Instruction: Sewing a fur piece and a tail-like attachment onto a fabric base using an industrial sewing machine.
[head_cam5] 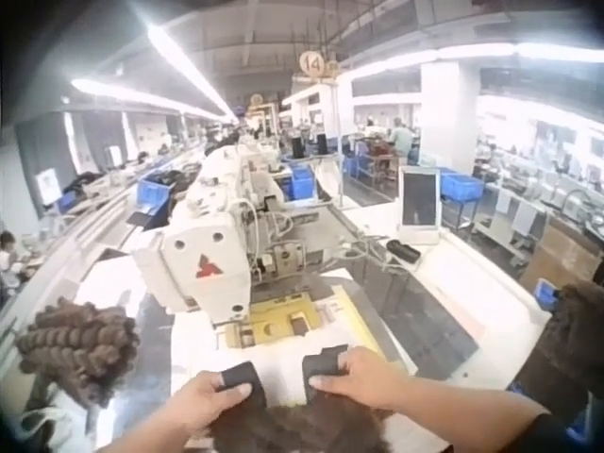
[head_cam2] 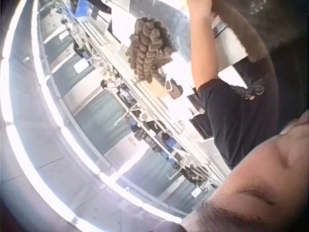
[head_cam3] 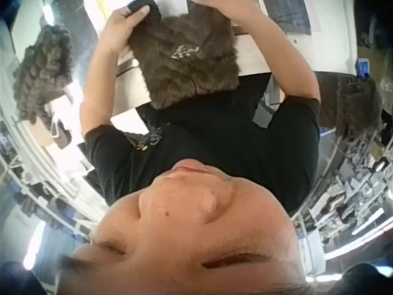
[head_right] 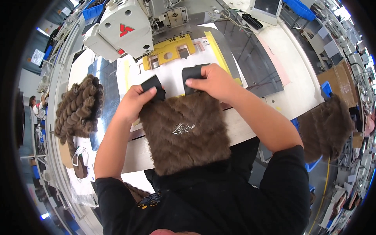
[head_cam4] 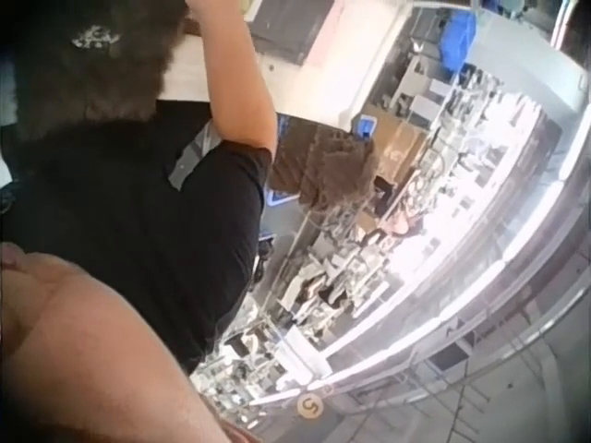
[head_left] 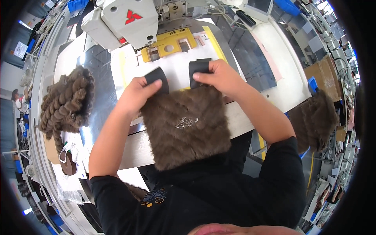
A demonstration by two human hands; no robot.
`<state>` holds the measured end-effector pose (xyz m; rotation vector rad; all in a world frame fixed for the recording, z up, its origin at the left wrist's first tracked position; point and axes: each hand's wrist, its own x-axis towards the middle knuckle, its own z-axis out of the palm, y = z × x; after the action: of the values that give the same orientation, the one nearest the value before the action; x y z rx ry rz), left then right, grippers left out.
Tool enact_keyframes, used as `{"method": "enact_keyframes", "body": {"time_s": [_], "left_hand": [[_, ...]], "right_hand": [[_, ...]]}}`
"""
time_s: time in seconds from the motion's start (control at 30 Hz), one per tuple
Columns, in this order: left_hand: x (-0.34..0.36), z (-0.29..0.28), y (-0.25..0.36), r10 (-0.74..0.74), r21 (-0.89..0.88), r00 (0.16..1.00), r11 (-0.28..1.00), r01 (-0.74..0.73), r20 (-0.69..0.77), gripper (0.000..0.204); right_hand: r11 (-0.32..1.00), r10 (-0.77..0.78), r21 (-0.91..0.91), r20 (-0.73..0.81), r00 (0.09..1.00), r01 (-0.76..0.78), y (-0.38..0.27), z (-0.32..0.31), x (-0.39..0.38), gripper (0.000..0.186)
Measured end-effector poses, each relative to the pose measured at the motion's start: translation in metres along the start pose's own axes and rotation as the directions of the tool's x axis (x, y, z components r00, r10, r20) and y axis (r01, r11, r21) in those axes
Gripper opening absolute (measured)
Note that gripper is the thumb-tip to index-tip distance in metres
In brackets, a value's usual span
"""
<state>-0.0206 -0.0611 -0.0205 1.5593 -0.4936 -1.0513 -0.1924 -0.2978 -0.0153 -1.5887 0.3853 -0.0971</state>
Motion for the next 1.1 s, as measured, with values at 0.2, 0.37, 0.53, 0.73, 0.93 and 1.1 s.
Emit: {"method": "enact_keyframes", "body": {"time_s": [0.2, 0.37, 0.53, 0.73, 0.93, 1.1], "left_hand": [[0.027, -0.026, 0.009, 0.024, -0.031, 0.940, 0.999, -0.037, -0.341, 0.023], [0.042, -0.044, 0.013, 0.099, 0.315, 0.869, 0.947, 0.068, -0.485, 0.030], [0.083, -0.068, 0.019, 0.175, 0.368, 0.830, 0.929, 0.039, -0.530, 0.022], [0.118, -0.085, 0.030, 0.106, 0.153, 0.769, 0.988, -0.011, -0.630, 0.019], [0.043, -0.072, 0.011, 0.234, 0.277, 0.760, 0.958, -0.073, -0.607, 0.050], [-0.007, -0.028, 0.013, 0.019, 0.006, 0.955, 1.000, -0.018, -0.295, 0.061]], "right_hand": [[0.948, 0.019, -0.302, -0.246, 0.969, -0.095, -0.003, -0.038, 0.034, 0.033], [0.820, -0.015, -0.548, -0.309, 0.951, -0.166, -0.007, -0.059, 0.058, 0.036], [0.854, -0.036, -0.508, -0.268, 0.963, -0.109, -0.005, -0.076, 0.115, 0.032], [0.862, -0.218, -0.506, -0.323, 0.921, 0.027, -0.001, -0.093, 0.168, 0.043], [0.910, -0.038, -0.391, -0.407, 0.912, -0.137, -0.013, -0.077, 0.083, 0.059], [0.987, 0.162, 0.034, -0.223, 0.961, -0.158, -0.013, -0.043, 0.022, 0.053]]}}
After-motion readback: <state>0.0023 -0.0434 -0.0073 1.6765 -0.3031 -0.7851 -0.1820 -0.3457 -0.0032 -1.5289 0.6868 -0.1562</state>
